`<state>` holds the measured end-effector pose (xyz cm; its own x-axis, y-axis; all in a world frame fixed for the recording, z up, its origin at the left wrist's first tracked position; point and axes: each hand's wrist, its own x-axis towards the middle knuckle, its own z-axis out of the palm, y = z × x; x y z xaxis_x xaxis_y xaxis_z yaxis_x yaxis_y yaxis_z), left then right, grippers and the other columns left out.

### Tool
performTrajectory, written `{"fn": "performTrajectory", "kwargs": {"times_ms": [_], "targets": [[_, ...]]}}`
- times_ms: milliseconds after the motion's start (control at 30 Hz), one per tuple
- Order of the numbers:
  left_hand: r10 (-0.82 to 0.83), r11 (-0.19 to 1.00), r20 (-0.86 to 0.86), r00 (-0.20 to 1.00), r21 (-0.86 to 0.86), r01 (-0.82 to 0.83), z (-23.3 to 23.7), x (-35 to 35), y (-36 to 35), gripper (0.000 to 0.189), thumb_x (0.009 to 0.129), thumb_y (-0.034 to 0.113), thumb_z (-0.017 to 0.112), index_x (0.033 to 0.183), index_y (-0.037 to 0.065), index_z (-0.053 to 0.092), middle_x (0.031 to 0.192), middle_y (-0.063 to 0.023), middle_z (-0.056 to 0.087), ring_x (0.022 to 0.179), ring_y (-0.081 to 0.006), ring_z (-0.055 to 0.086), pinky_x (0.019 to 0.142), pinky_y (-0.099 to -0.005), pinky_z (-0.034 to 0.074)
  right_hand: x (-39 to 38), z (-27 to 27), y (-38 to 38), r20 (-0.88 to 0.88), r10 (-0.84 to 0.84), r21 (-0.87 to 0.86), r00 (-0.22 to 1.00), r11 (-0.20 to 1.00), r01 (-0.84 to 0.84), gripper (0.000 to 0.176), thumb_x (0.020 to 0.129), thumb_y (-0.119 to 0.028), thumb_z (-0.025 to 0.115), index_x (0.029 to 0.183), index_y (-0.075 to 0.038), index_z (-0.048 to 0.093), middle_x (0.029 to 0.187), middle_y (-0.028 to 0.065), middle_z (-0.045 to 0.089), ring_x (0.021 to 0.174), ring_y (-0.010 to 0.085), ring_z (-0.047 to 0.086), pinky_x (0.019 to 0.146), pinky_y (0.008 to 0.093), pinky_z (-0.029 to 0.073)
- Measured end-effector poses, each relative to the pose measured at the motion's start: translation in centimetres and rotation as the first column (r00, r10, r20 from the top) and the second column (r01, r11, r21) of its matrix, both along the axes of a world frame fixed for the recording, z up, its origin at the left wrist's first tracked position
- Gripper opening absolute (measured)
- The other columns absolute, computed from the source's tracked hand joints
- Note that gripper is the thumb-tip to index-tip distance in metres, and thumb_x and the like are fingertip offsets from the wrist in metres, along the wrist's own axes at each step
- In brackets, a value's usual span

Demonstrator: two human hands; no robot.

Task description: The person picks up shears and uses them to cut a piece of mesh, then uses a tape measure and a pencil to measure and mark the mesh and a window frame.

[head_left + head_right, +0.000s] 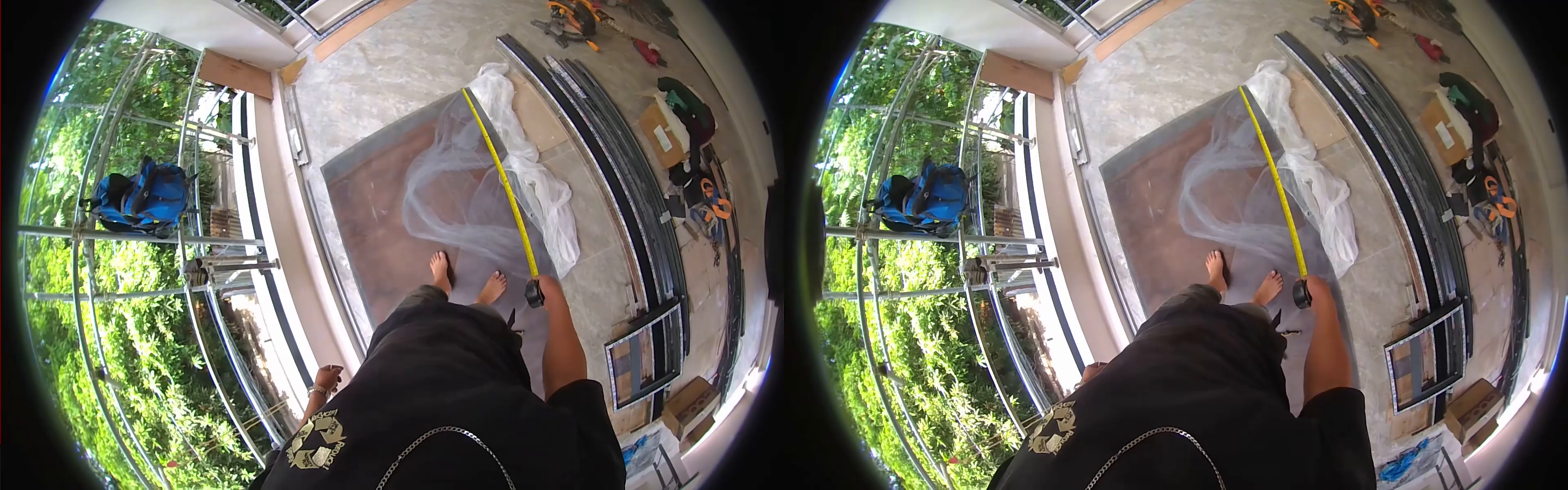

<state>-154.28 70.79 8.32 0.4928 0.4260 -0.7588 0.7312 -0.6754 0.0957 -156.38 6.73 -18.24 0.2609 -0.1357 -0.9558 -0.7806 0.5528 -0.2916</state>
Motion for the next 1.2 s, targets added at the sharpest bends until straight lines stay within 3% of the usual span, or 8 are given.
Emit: {"fn": "performTrajectory", "kwargs": {"times_ms": [633, 733, 833, 933, 1000, 1067, 1133, 1200], "targets": [[-0.017, 0.992, 0.086, 0.996, -0.122, 0.028, -0.7, 3.5, -1.4, 0.024, 0.091, 0.019, 0.057, 0.106, 0.006, 0.071, 0.066, -0.0028, 0.061, 0.048, -0.0109, 0.051, 0.040, -0.0269, 0.041, -4.7, -3.1, -0.3, -0.058, 0.065, -0.106, 0.996, 0.992, -0.071, 0.016, 0.078, -0.027, 0.065, 0.081, -0.012, 0.065, 0.059, 0.0031, 0.054, 0.044, 0.0187, 0.051, 0.043, 0.0366, 0.045], [-0.013, 0.991, 0.079, 0.997, -0.129, 0.023, -0.9, 3.3, -1.0, 0.024, 0.091, 0.020, 0.058, 0.106, 0.006, 0.071, 0.065, -0.0028, 0.061, 0.047, -0.0108, 0.051, 0.040, -0.0267, 0.041, -4.7, 3.3, 0.1, -0.073, 0.036, -0.128, 0.997, 0.991, -0.045, 0.016, 0.078, -0.026, 0.064, 0.082, -0.010, 0.067, 0.061, 0.0037, 0.054, 0.047, 0.0180, 0.053, 0.045, 0.0360, 0.045], [-0.014, 0.993, 0.066, 0.998, -0.118, 0.022, -1.1, 3.0, -0.9, 0.024, 0.091, 0.020, 0.058, 0.106, 0.006, 0.071, 0.065, -0.0030, 0.061, 0.046, -0.0105, 0.050, 0.039, -0.0264, 0.040, -6.5, 2.1, 0.0, -0.038, 0.070, -0.145, 0.997, 0.987, -0.075, 0.015, 0.080, -0.022, 0.062, 0.084, -0.009, 0.069, 0.062, 0.0042, 0.055, 0.049, 0.0179, 0.053, 0.046, 0.0354, 0.044], [-0.108, 0.986, 0.059, 0.992, -0.121, 0.114, -1.5, 4.0, -2.0, 0.025, 0.090, 0.019, 0.058, 0.105, 0.004, 0.072, 0.066, -0.0036, 0.062, 0.050, -0.0105, 0.053, 0.045, -0.0277, 0.045, -7.7, 0.0, 0.4, 0.033, 0.069, -0.186, 0.997, 0.981, -0.061, 0.016, 0.083, -0.020, 0.059, 0.086, -0.009, 0.070, 0.063, 0.0044, 0.056, 0.049, 0.0177, 0.053, 0.046, 0.0350, 0.044], [-0.334, 0.931, 0.151, 0.930, -0.100, 0.351, -2.7, 5.6, -4.0, 0.025, 0.089, 0.019, 0.057, 0.103, 0.006, 0.073, 0.070, -0.0081, 0.067, 0.059, -0.0175, 0.063, 0.056, -0.0328, 0.052, -7.7, -0.2, 0.7, 0.026, 0.076, -0.180, 0.997, 0.981, -0.070, 0.016, 0.083, -0.019, 0.059, 0.087, -0.009, 0.070, 0.064, 0.0048, 0.057, 0.049, 0.0179, 0.054, 0.046, 0.0347, 0.045], [-0.711, 0.646, 0.406, 0.574, 0.055, 0.761, -8.0, 9.3, -7.0, 0.025, 0.088, 0.018, 0.054, 0.101, 0.011, 0.074, 0.078, -0.0117, 0.070, 0.075, -0.0272, 0.069, 0.069, -0.0384, 0.055, -7.0, -0.8, 1.3, 0.025, 0.077, -0.175, 0.997, 0.982, -0.071, 0.016, 0.084, -0.019, 0.058, 0.087, -0.008, 0.070, 0.064, 0.0052, 0.058, 0.049, 0.0181, 0.055, 0.046, 0.0345, 0.045], [-0.782, 0.483, 0.455, 0.427, 0.008, 0.876, -7.6, 12.5, -14.3, 0.027, 0.086, 0.018, 0.052, 0.101, 0.014, 0.075, 0.091, -0.0113, 0.072, 0.085, -0.0357, 0.068, 0.078, -0.0446, 0.053, -7.3, -1.9, 1.7, -0.001, 0.107, -0.155, 0.994, 0.982, -0.106, 0.017, 0.084, -0.020, 0.059, 0.088, -0.007, 0.069, 0.065, 0.0052, 0.060, 0.050, 0.0181, 0.057, 0.047, 0.0338, 0.046], [-0.716, 0.492, 0.467, 0.519, -0.190, 0.850, -8.8, 15.0, -21.8, 0.022, 0.087, 0.016, 0.059, 0.101, 0.012, 0.074, 0.093, -0.0153, 0.071, 0.084, -0.0318, 0.068, 0.077, -0.0405, 0.053, -7.3, -1.2, 2.1, 0.036, 0.069, -0.106, 0.997, 0.992, -0.064, 0.017, 0.084, -0.020, 0.060, 0.088, -0.006, 0.069, 0.065, 0.0051, 0.060, 0.050, 0.0181, 0.057, 0.047, 0.0338, 0.047]]}}
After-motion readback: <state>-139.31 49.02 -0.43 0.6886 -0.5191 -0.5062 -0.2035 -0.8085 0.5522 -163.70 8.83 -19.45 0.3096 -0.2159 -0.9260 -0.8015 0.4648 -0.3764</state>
